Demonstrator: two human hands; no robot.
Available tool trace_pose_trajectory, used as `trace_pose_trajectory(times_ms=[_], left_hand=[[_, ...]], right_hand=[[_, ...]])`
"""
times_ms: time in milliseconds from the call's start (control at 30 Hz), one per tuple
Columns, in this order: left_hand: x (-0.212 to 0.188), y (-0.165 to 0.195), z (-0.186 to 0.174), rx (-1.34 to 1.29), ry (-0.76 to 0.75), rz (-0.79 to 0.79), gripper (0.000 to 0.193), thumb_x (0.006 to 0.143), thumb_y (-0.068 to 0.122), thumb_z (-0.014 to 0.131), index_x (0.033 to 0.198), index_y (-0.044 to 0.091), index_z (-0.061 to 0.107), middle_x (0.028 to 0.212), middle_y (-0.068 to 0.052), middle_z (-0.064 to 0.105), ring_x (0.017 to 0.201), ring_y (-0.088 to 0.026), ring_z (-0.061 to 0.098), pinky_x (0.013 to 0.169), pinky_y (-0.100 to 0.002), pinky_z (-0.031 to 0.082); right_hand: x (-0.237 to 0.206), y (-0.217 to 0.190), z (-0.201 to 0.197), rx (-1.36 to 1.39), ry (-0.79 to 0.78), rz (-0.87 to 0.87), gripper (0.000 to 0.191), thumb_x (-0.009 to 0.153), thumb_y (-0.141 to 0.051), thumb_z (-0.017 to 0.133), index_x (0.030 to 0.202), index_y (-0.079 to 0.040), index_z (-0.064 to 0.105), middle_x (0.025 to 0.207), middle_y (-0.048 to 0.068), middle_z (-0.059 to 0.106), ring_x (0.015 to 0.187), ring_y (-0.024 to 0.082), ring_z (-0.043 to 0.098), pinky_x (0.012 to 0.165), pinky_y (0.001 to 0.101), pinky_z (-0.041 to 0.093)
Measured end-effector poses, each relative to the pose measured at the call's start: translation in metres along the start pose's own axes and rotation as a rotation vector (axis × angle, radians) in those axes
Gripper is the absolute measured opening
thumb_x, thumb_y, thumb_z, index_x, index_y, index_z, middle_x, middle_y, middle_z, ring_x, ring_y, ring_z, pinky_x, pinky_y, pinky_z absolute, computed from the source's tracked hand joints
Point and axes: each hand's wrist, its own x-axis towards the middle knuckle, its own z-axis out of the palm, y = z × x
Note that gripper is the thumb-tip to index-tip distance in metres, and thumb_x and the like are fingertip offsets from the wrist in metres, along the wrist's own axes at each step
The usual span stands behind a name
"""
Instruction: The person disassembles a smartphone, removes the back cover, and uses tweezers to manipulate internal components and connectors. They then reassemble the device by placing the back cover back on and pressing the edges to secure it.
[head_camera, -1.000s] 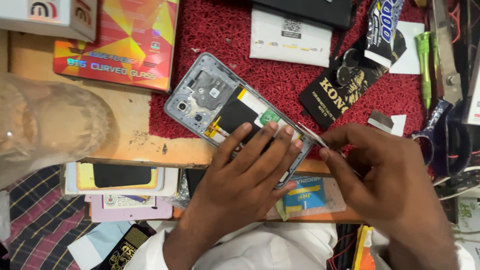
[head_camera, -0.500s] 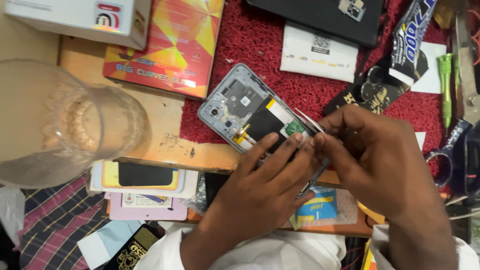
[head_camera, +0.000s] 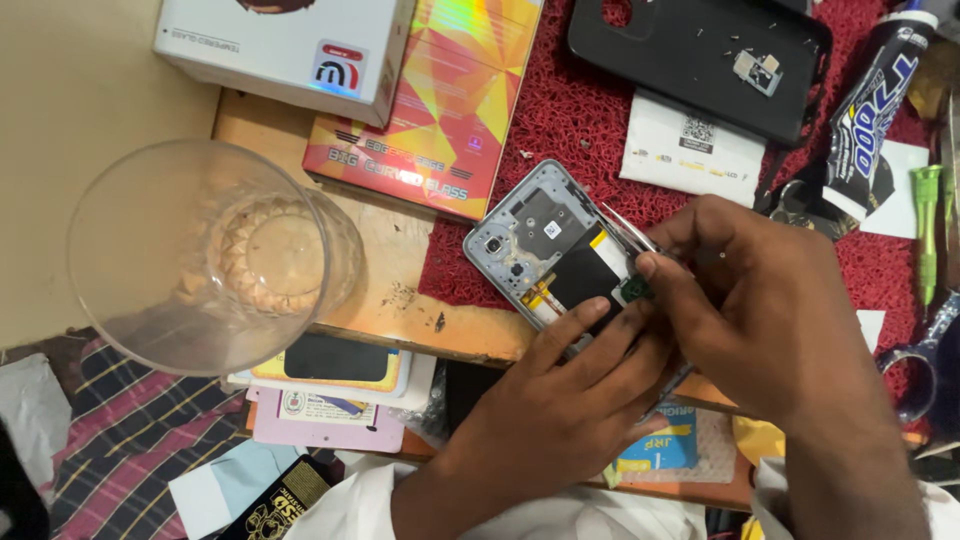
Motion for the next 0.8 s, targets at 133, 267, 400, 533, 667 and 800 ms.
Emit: trace_pose_trajectory(times_ms=[133, 267, 400, 533, 667, 800], left_hand=[[0.000, 0.000, 0.000, -0.005, -0.002, -0.005, 0.052, 0.105, 0.040, 0.065, 0.141, 0.002, 0.067, 0.146, -0.010, 0.058, 0.146, -0.025, 0.047, 0.130, -0.045, 0.029], [0.001, 0.001, 0.000, -0.010, 0.000, -0.006, 0.053, 0.104, 0.040, 0.066, 0.142, 0.002, 0.066, 0.146, -0.010, 0.058, 0.146, -0.026, 0.047, 0.130, -0.045, 0.029], [-0.001, 0.001, -0.002, -0.003, -0.020, 0.004, 0.053, 0.100, 0.038, 0.067, 0.140, 0.002, 0.067, 0.145, -0.010, 0.058, 0.146, -0.026, 0.048, 0.129, -0.046, 0.030], [-0.001, 0.001, -0.001, 0.001, 0.013, -0.003, 0.050, 0.101, 0.033, 0.067, 0.140, 0.003, 0.067, 0.146, -0.010, 0.058, 0.147, -0.025, 0.047, 0.129, -0.046, 0.030], [0.000, 0.001, 0.002, -0.027, 0.022, 0.000, 0.050, 0.099, 0.031, 0.065, 0.141, 0.003, 0.065, 0.146, -0.009, 0.058, 0.148, -0.025, 0.047, 0.130, -0.047, 0.030], [-0.003, 0.001, 0.001, -0.020, 0.016, 0.010, 0.052, 0.101, 0.031, 0.063, 0.144, 0.003, 0.064, 0.146, -0.010, 0.058, 0.148, -0.027, 0.046, 0.129, -0.047, 0.029]], right_hand=[[-0.001, 0.001, 0.005, 0.057, 0.025, -0.027, 0.007, 0.093, -0.005, 0.066, 0.095, 0.001, 0.069, 0.067, 0.007, 0.073, 0.057, 0.008, 0.071, 0.047, 0.0260, 0.057], [-0.005, 0.008, 0.009, 0.079, 0.063, -0.026, 0.007, 0.093, -0.005, 0.068, 0.096, 0.001, 0.068, 0.066, 0.006, 0.072, 0.057, 0.009, 0.067, 0.046, 0.0261, 0.051], [-0.008, 0.014, 0.008, 0.227, 0.082, -0.163, 0.008, 0.095, -0.002, 0.066, 0.101, 0.003, 0.067, 0.075, 0.004, 0.070, 0.062, 0.006, 0.065, 0.049, 0.0232, 0.049], [-0.010, 0.012, 0.006, 0.168, 0.099, -0.154, 0.011, 0.094, -0.005, 0.068, 0.102, 0.002, 0.068, 0.073, 0.006, 0.071, 0.059, 0.006, 0.065, 0.046, 0.0241, 0.049], [-0.006, 0.002, 0.005, 0.083, 0.110, -0.152, 0.012, 0.094, -0.007, 0.068, 0.101, 0.002, 0.069, 0.067, 0.007, 0.072, 0.053, 0.008, 0.064, 0.043, 0.0254, 0.047], [0.000, -0.008, 0.004, -0.001, 0.116, -0.083, 0.013, 0.094, -0.010, 0.069, 0.100, 0.001, 0.069, 0.057, 0.008, 0.069, 0.046, 0.010, 0.062, 0.039, 0.0282, 0.045]])
